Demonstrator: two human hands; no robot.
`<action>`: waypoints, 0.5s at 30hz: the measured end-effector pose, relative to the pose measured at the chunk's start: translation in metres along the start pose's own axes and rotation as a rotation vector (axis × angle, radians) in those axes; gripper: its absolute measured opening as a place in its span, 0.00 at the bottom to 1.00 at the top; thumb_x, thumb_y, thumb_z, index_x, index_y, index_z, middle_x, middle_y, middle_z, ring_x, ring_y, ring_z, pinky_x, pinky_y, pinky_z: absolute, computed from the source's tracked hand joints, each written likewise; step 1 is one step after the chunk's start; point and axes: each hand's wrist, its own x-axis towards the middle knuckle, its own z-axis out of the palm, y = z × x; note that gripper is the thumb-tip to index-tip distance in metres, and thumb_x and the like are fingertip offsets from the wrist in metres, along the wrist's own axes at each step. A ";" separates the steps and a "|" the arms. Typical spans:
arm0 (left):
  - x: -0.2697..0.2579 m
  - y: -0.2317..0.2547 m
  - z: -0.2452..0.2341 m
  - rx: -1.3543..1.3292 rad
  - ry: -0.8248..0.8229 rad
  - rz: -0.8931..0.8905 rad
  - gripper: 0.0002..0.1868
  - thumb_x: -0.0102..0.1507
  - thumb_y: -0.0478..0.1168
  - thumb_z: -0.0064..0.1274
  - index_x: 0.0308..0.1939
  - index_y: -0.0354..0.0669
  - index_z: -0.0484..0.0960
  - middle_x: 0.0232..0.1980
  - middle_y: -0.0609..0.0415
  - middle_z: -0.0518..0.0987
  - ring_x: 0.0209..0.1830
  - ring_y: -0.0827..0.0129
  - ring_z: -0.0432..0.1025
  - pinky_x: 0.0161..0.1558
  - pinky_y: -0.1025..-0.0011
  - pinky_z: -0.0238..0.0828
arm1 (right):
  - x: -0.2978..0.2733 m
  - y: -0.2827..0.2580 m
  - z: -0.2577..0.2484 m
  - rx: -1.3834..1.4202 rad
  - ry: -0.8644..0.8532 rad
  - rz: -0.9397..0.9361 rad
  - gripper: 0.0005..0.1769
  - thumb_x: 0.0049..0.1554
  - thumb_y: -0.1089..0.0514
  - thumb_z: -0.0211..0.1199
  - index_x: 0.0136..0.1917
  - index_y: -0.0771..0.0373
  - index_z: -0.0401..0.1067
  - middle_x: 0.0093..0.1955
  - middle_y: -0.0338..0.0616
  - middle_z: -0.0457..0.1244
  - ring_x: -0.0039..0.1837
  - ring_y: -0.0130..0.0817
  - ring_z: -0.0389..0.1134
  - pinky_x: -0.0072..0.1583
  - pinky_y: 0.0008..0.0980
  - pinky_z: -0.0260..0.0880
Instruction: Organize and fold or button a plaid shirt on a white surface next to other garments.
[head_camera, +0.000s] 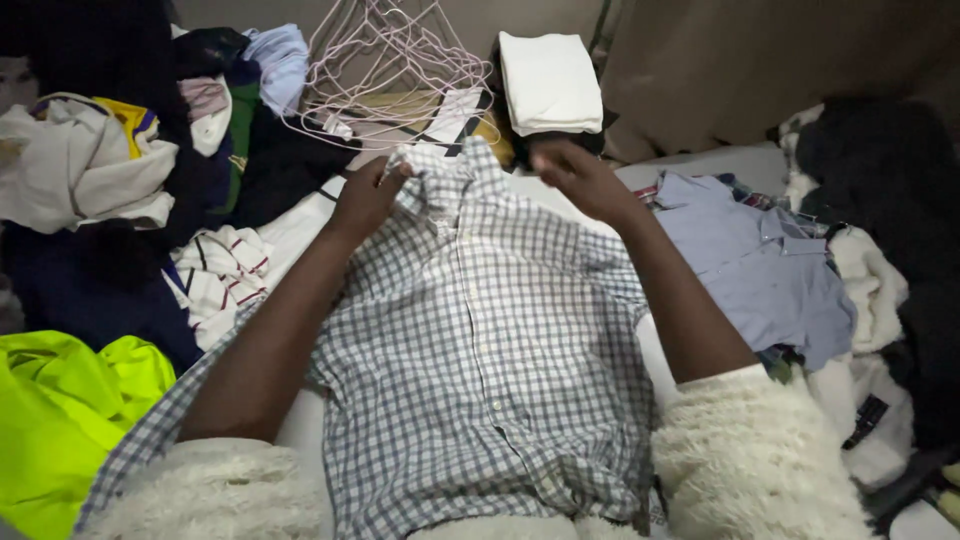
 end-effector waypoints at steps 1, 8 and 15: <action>-0.002 -0.003 0.003 0.001 -0.004 0.001 0.30 0.70 0.65 0.47 0.43 0.38 0.78 0.29 0.52 0.73 0.29 0.67 0.67 0.33 0.62 0.63 | -0.011 0.014 0.001 0.002 0.002 0.002 0.25 0.68 0.43 0.56 0.69 0.62 0.70 0.57 0.47 0.68 0.58 0.39 0.69 0.60 0.40 0.73; -0.009 -0.031 0.026 0.101 0.227 -0.078 0.29 0.73 0.62 0.42 0.57 0.39 0.77 0.47 0.39 0.79 0.46 0.48 0.74 0.48 0.56 0.69 | -0.076 0.038 0.004 -0.242 -0.243 0.369 0.39 0.53 0.37 0.70 0.71 0.58 0.68 0.62 0.49 0.69 0.59 0.42 0.71 0.59 0.43 0.72; -0.018 -0.025 0.026 0.186 0.134 -0.193 0.30 0.72 0.61 0.41 0.63 0.39 0.75 0.58 0.33 0.79 0.59 0.39 0.72 0.56 0.50 0.69 | -0.106 0.062 -0.019 -0.068 -0.043 0.494 0.19 0.61 0.49 0.64 0.60 0.59 0.79 0.48 0.50 0.72 0.43 0.42 0.65 0.46 0.45 0.68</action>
